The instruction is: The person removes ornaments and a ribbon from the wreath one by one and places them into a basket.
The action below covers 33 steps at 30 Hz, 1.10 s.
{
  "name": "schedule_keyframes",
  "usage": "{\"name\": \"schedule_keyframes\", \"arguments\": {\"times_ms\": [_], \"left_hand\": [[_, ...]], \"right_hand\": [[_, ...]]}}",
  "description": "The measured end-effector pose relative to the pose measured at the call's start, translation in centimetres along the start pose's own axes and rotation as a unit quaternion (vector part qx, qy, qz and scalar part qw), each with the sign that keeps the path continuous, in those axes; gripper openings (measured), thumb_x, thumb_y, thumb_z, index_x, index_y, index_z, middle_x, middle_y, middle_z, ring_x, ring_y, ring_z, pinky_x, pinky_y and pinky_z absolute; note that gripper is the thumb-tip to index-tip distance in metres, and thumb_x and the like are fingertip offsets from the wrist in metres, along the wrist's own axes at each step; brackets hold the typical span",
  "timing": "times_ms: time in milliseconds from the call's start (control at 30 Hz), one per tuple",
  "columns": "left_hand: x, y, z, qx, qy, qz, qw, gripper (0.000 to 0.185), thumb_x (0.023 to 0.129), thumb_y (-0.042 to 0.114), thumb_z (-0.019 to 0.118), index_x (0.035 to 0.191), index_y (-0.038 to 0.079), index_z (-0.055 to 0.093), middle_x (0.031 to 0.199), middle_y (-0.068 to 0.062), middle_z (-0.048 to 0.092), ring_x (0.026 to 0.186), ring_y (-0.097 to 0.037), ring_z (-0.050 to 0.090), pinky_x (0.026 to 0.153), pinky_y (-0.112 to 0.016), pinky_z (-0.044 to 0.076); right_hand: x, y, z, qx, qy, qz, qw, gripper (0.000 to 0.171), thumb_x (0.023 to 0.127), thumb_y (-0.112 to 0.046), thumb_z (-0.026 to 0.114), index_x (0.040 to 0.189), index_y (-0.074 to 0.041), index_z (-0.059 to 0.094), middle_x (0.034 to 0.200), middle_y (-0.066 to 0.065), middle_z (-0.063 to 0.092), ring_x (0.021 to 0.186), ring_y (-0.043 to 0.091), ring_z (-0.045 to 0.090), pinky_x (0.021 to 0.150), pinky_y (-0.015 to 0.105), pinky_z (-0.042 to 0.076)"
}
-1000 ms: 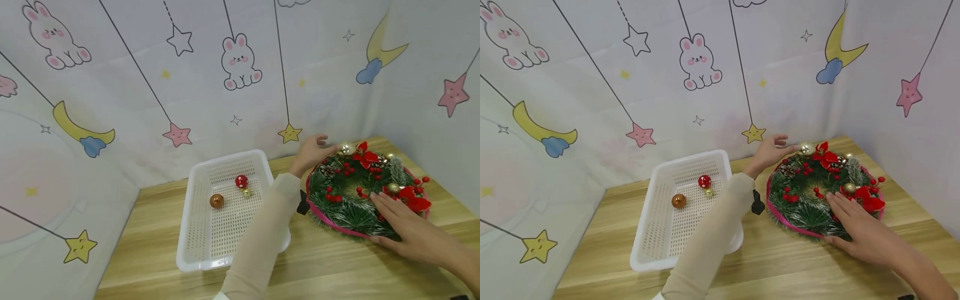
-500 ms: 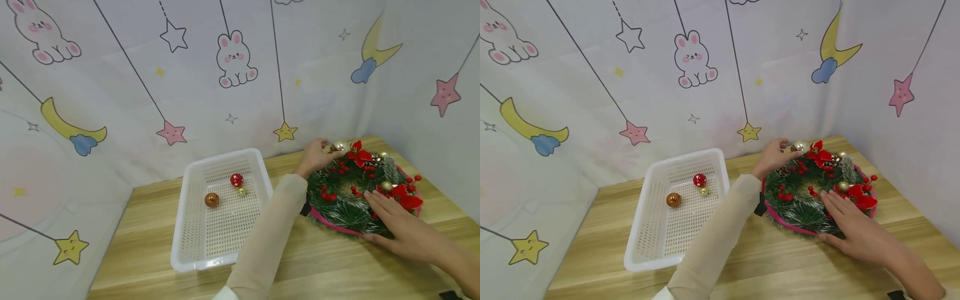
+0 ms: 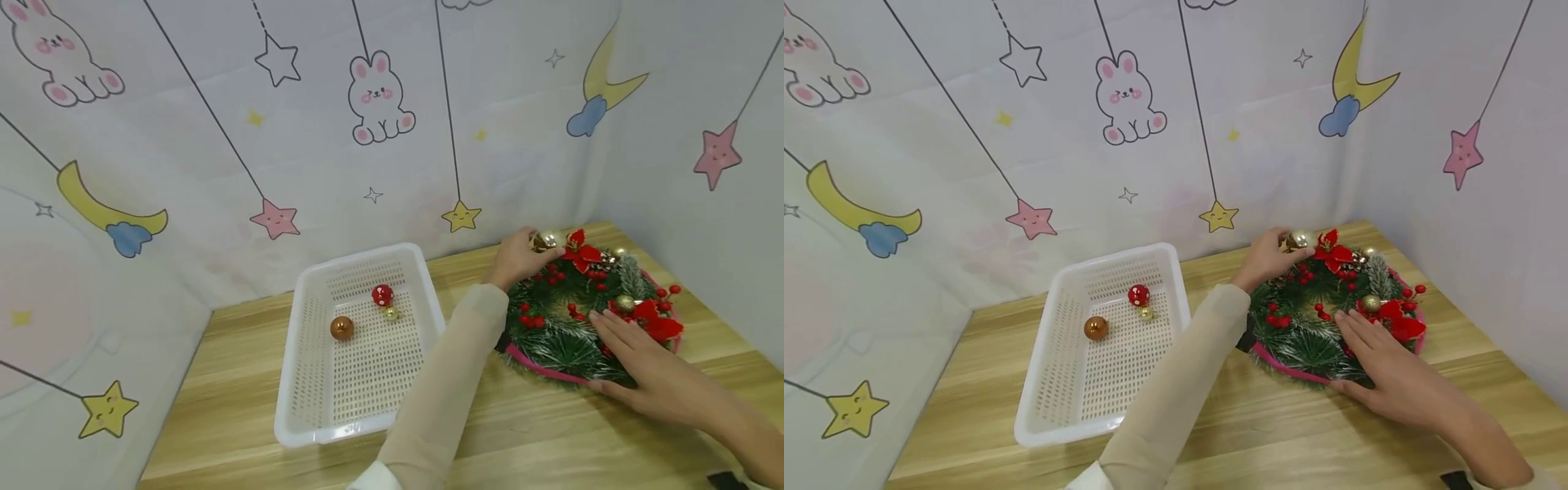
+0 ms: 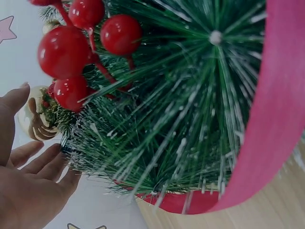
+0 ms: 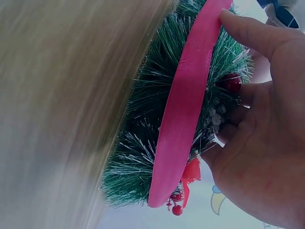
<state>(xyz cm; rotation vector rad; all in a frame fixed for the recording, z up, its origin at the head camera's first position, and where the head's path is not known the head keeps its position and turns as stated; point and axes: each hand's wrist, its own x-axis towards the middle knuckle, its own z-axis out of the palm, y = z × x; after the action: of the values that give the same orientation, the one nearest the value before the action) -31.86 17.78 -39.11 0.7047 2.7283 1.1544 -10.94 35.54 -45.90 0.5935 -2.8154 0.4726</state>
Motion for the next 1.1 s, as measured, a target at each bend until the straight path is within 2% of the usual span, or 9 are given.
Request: {"name": "schedule_keyframes", "arguments": {"times_ms": [167,333,433,567,633,833,1100], "left_hand": [[0.3,-0.1,-0.1,0.031,0.004,0.021,0.9993,0.059,0.100,0.046,0.070,0.148,0.015,0.058,0.137,-0.001,0.070,0.118,-0.014,0.070,0.090,-0.023,0.058],[0.4,-0.2,-0.5,-0.004,0.006,0.021,0.9998,0.049,0.100,0.039,0.073,0.140,0.013,0.062,0.128,-0.003,0.072,0.103,-0.012,0.069,0.078,-0.020,0.055],[0.3,0.0,-0.8,-0.029,0.009,0.018,0.9994,0.048,0.098,0.035,0.075,0.138,0.011,0.062,0.123,-0.003,0.071,0.097,-0.011,0.067,0.075,-0.020,0.054],[0.1,0.3,-1.3,-0.040,0.010,0.018,0.9990,0.049,0.097,0.033,0.077,0.138,0.012,0.061,0.122,-0.002,0.072,0.101,-0.010,0.068,0.078,-0.020,0.055],[0.0,0.4,-1.4,-0.044,0.006,0.019,0.9988,0.052,0.097,0.033,0.078,0.141,0.012,0.059,0.123,-0.002,0.072,0.105,-0.012,0.069,0.081,-0.022,0.057],[-0.1,1.1,-1.9,-0.028,-0.014,0.033,0.9990,0.067,0.096,0.036,0.078,0.155,0.021,0.050,0.130,-0.001,0.071,0.112,-0.011,0.069,0.086,-0.023,0.058],[-0.5,1.8,-2.1,-0.024,-0.030,0.051,0.9980,0.055,0.094,0.035,0.080,0.143,0.020,0.061,0.122,0.002,0.072,0.103,-0.007,0.067,0.079,-0.017,0.054]], "right_hand": [[0.3,0.0,0.2,-0.007,0.011,-0.014,1.000,0.106,0.091,-0.040,0.082,0.170,-0.015,0.015,0.172,0.020,0.031,0.167,0.024,0.010,0.118,0.002,-0.013],[0.4,-0.1,0.3,-0.016,0.023,-0.026,0.999,0.107,0.090,-0.039,0.083,0.170,-0.014,0.016,0.172,0.018,0.032,0.166,0.012,0.004,0.120,0.004,-0.012],[0.5,0.0,0.3,-0.016,0.024,-0.028,0.999,0.107,0.090,-0.039,0.083,0.170,-0.014,0.016,0.172,0.017,0.031,0.166,0.012,0.005,0.120,0.004,-0.012],[0.4,0.0,0.3,-0.021,0.027,-0.030,0.999,0.108,0.089,-0.039,0.084,0.170,-0.013,0.017,0.172,0.017,0.031,0.166,0.011,0.004,0.120,0.004,-0.012],[0.4,0.0,0.3,-0.026,0.030,-0.031,0.999,0.108,0.088,-0.039,0.085,0.169,-0.013,0.018,0.172,0.016,0.032,0.166,0.008,0.003,0.120,0.004,-0.012],[0.3,0.0,0.3,-0.027,0.031,-0.029,0.999,0.109,0.088,-0.038,0.085,0.169,-0.012,0.018,0.172,0.017,0.032,0.167,0.014,0.006,0.120,0.004,-0.012],[0.1,0.0,0.5,-0.027,0.032,-0.029,0.999,0.109,0.088,-0.039,0.085,0.169,-0.012,0.018,0.170,0.019,0.034,0.167,0.015,0.007,0.120,0.004,-0.012]]}}
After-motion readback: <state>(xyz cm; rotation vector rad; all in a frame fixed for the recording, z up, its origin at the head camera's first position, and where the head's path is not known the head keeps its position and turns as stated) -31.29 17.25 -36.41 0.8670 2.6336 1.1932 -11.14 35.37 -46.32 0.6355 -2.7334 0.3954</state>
